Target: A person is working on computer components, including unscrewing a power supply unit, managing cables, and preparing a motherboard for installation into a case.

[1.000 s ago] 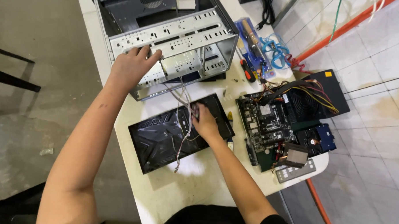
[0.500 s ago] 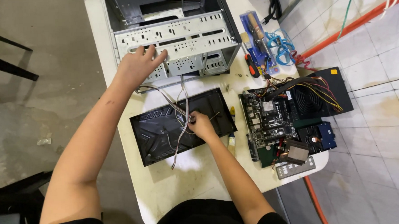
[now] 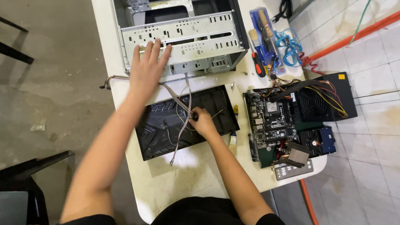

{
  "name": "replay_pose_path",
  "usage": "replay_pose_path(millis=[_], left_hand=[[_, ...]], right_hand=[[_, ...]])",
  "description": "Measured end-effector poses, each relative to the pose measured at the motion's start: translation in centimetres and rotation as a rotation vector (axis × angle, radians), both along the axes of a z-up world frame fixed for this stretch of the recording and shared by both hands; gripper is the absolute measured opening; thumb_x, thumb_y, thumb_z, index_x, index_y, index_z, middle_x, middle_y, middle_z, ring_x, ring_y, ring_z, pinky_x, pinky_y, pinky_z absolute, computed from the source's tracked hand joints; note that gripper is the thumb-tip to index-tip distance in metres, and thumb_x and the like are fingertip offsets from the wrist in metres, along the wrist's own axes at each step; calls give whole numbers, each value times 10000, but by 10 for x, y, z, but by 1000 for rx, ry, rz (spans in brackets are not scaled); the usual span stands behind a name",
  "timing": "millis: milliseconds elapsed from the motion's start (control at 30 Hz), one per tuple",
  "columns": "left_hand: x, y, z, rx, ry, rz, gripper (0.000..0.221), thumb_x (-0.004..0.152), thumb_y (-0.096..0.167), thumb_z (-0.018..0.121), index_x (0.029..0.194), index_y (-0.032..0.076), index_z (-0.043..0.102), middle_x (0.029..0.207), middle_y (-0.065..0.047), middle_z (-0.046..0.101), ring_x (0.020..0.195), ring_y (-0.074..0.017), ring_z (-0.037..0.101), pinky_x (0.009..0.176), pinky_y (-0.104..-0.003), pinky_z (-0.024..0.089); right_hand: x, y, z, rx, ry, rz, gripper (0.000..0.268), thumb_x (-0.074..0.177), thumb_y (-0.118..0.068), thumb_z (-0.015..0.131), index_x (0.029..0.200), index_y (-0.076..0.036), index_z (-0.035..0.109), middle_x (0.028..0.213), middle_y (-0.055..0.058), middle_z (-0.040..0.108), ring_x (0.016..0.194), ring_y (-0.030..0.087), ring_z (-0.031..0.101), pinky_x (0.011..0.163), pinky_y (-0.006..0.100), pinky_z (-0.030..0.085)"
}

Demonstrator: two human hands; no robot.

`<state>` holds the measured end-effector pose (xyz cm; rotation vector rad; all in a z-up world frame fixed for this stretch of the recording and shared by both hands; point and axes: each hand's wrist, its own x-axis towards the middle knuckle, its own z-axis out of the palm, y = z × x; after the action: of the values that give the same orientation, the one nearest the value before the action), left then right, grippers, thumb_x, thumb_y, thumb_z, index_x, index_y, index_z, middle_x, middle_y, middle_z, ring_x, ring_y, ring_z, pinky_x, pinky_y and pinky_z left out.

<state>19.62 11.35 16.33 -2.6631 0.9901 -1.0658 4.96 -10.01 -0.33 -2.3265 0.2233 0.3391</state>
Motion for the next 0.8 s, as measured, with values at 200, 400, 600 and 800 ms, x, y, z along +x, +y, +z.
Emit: replay_pose_path(millis=[200, 400, 600, 800], left_hand=[[-155, -34, -95, -347, 535, 278, 548, 796, 434, 816, 1202, 107, 650, 1201, -144, 593, 1083, -327, 604, 956, -512, 449], [-221, -25, -112, -369, 857, 386, 639, 750, 561, 822, 1239, 184, 660, 1425, -164, 538, 1380, -366, 473, 1171, -675, 237], [-215, -13, -142, -201, 548, 355, 160, 870, 373, 729, 943, 238, 685, 1160, 20, 672, 1129, -197, 624, 1192, -610, 279], [-185, 21, -159, 10, 197, 466, 85, 919, 285, 620, 989, 243, 644, 787, 43, 687, 716, -182, 720, 823, -404, 531]], right_hand=[[17, -22, -2, 71, -22, 183, 372, 806, -213, 846, 1122, -94, 690, 937, 173, 704, 1015, 397, 707, 927, 478, 554], [18, -32, 13, 29, 28, 310, 325, 896, -302, 771, 1157, -145, 657, 1060, 134, 692, 1085, 365, 698, 951, 477, 558], [25, -40, 6, -12, -52, 415, 295, 929, -343, 718, 1165, -178, 660, 1021, 98, 694, 1063, 344, 708, 911, 457, 569], [14, -43, -4, -78, -248, 436, 419, 898, -324, 747, 1253, -134, 630, 964, 126, 723, 1046, 360, 717, 912, 486, 572]])
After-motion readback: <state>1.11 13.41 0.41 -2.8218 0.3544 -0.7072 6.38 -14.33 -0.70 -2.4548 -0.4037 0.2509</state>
